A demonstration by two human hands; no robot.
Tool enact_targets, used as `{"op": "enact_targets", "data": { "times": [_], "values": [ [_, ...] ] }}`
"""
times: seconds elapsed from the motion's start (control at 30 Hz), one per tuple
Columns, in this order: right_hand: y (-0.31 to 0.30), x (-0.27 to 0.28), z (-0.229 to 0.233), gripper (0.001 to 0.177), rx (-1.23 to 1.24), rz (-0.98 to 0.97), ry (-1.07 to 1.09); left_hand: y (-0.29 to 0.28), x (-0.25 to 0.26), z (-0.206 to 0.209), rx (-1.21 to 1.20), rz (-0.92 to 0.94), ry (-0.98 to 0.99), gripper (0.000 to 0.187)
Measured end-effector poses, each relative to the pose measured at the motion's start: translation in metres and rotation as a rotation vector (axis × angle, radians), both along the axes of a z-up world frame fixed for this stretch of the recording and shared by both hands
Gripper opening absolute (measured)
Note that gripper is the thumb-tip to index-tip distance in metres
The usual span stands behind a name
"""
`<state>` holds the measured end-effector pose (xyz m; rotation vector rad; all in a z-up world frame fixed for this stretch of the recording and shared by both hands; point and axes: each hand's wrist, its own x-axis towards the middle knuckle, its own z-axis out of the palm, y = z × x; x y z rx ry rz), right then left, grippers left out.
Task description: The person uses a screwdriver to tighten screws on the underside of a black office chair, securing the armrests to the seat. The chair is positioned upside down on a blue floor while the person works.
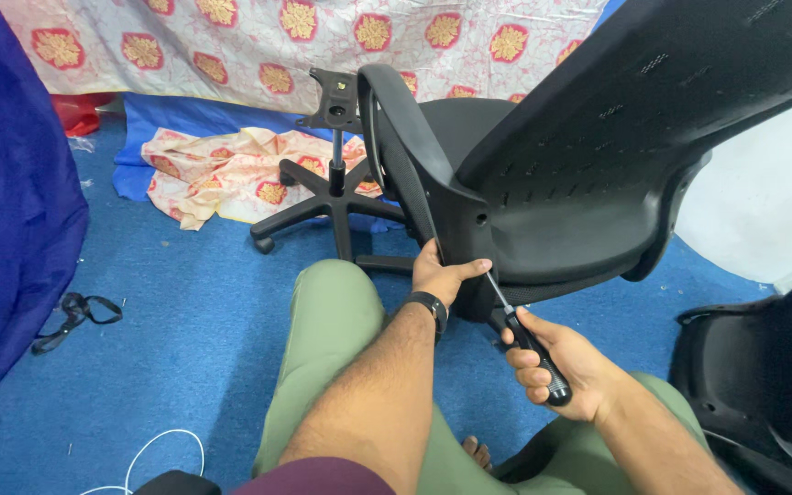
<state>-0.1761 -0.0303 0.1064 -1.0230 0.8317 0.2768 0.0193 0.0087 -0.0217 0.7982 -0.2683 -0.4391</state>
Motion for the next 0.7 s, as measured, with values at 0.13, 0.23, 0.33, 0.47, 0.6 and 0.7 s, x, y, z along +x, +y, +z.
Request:
{"op": "enact_targets", "data": {
  "times": [0.13,0.23,0.33,0.47,0.6,0.7],
  "values": [
    [0.009,-0.001,-0.005,0.038,-0.204,0.005,0.025,0.006,-0.002,0.004,-0.018,0.008,0.005,0.055],
    [0.013,-0.004,-0.009,0.028,-0.331,0.019,-0.036,0.013,-0.003,0.01,-0.029,0.03,0.053,0.057],
    [0.015,-0.008,-0.012,0.022,-0.461,0.024,-0.052,0.024,-0.002,0.015,0.01,0.045,0.1,0.06],
    [0.011,-0.011,-0.017,0.019,-0.641,0.022,-0.048,0.03,0.008,0.015,-0.018,0.087,0.085,0.067],
    [0.001,-0.014,-0.022,0.016,-0.674,-0.067,-0.071,0.034,0.025,0.008,-0.137,0.176,0.033,0.068],
    [-0.01,-0.015,-0.025,0.014,-0.629,-0.144,-0.084,0.037,0.04,0.006,-0.062,0.301,0.097,0.072]
  ]
}}
